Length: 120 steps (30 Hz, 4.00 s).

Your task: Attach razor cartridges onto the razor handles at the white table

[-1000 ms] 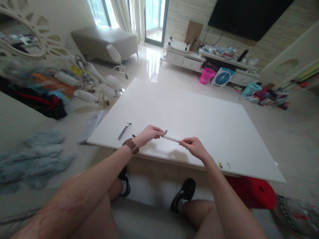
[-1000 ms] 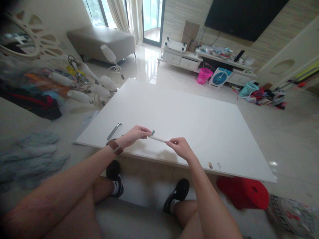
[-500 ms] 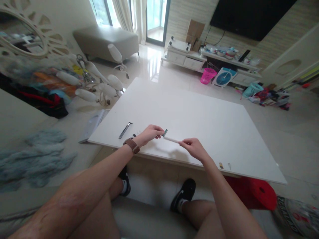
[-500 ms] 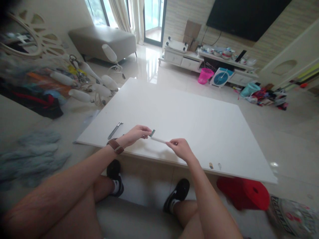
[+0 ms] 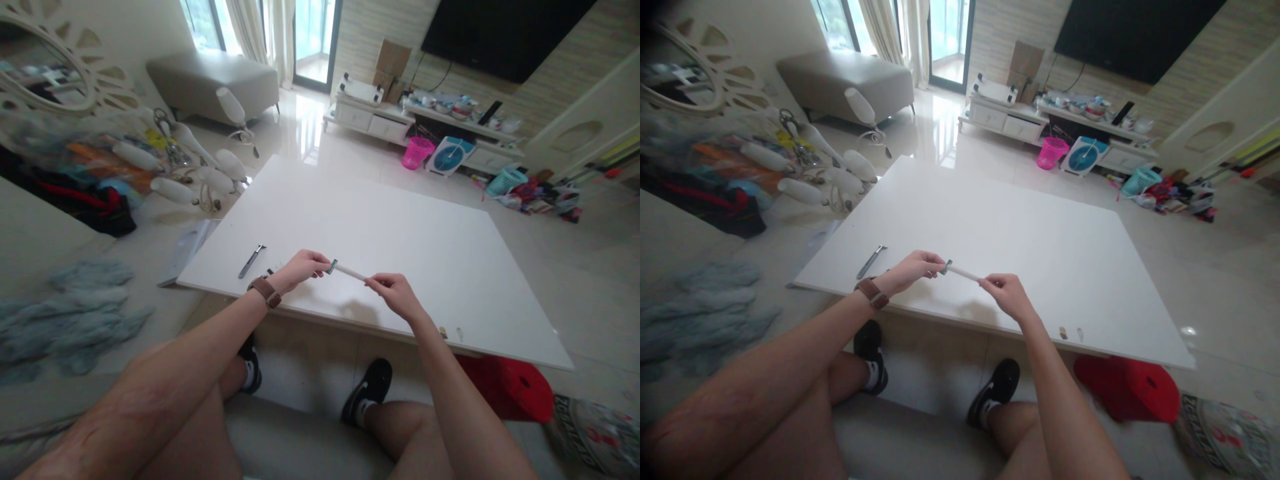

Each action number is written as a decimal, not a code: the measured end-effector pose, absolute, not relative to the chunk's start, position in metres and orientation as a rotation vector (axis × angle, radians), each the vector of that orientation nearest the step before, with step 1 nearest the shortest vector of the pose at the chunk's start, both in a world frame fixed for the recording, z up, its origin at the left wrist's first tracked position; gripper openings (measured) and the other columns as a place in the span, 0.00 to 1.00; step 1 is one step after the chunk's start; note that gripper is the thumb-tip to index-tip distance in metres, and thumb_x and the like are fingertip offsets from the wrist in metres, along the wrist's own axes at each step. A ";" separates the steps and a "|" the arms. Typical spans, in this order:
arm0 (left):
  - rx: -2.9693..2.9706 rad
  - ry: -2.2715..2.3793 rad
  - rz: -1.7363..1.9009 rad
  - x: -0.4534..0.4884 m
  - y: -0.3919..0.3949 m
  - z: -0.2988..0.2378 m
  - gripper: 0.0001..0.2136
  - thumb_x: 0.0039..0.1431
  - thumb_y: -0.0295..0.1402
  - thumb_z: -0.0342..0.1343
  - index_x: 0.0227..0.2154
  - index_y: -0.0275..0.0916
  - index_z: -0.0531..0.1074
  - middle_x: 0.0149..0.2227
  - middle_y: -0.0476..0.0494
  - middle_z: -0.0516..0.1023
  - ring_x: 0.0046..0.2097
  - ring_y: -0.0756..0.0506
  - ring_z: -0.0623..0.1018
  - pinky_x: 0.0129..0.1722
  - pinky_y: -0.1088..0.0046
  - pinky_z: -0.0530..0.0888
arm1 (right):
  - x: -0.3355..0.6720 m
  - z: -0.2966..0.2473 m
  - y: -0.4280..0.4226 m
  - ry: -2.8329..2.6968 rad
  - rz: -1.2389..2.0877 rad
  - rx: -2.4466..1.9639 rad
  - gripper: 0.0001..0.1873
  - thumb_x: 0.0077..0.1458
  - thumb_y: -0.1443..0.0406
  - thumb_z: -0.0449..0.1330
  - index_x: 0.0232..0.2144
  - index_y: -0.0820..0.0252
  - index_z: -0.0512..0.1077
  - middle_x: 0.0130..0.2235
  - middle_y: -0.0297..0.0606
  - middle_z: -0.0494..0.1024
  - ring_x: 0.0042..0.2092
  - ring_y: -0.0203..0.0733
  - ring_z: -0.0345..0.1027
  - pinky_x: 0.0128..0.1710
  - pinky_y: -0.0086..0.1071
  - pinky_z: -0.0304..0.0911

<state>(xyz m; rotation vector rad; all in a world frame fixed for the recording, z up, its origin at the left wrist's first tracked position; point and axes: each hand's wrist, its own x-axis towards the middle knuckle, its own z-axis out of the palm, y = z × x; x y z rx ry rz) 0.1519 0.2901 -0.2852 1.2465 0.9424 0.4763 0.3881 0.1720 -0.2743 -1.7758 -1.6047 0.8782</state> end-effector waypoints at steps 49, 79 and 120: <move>1.250 0.936 0.461 0.152 0.290 -0.286 0.09 0.44 0.35 0.64 0.27 0.35 0.78 0.28 0.44 0.77 0.29 0.50 0.71 0.34 0.70 0.66 | 0.388 -0.276 0.173 -1.484 0.792 -1.799 0.25 0.55 0.47 0.59 0.30 0.63 0.81 0.22 0.35 0.71 0.26 0.36 0.59 0.25 0.30 0.51; 1.250 0.930 0.470 0.152 0.291 -0.286 0.09 0.45 0.35 0.64 0.27 0.34 0.78 0.25 0.45 0.76 0.29 0.50 0.71 0.33 0.71 0.67 | 0.386 -0.279 0.174 -1.457 0.779 -1.826 0.24 0.55 0.48 0.58 0.30 0.64 0.81 0.21 0.34 0.69 0.25 0.35 0.57 0.24 0.29 0.50; 1.260 0.968 0.513 0.152 0.292 -0.286 0.09 0.45 0.35 0.64 0.27 0.35 0.78 0.26 0.45 0.77 0.28 0.50 0.71 0.32 0.71 0.67 | 0.388 -0.303 0.177 -1.751 0.725 -2.082 0.13 0.60 0.58 0.54 0.35 0.58 0.76 0.28 0.35 0.76 0.30 0.38 0.65 0.32 0.29 0.54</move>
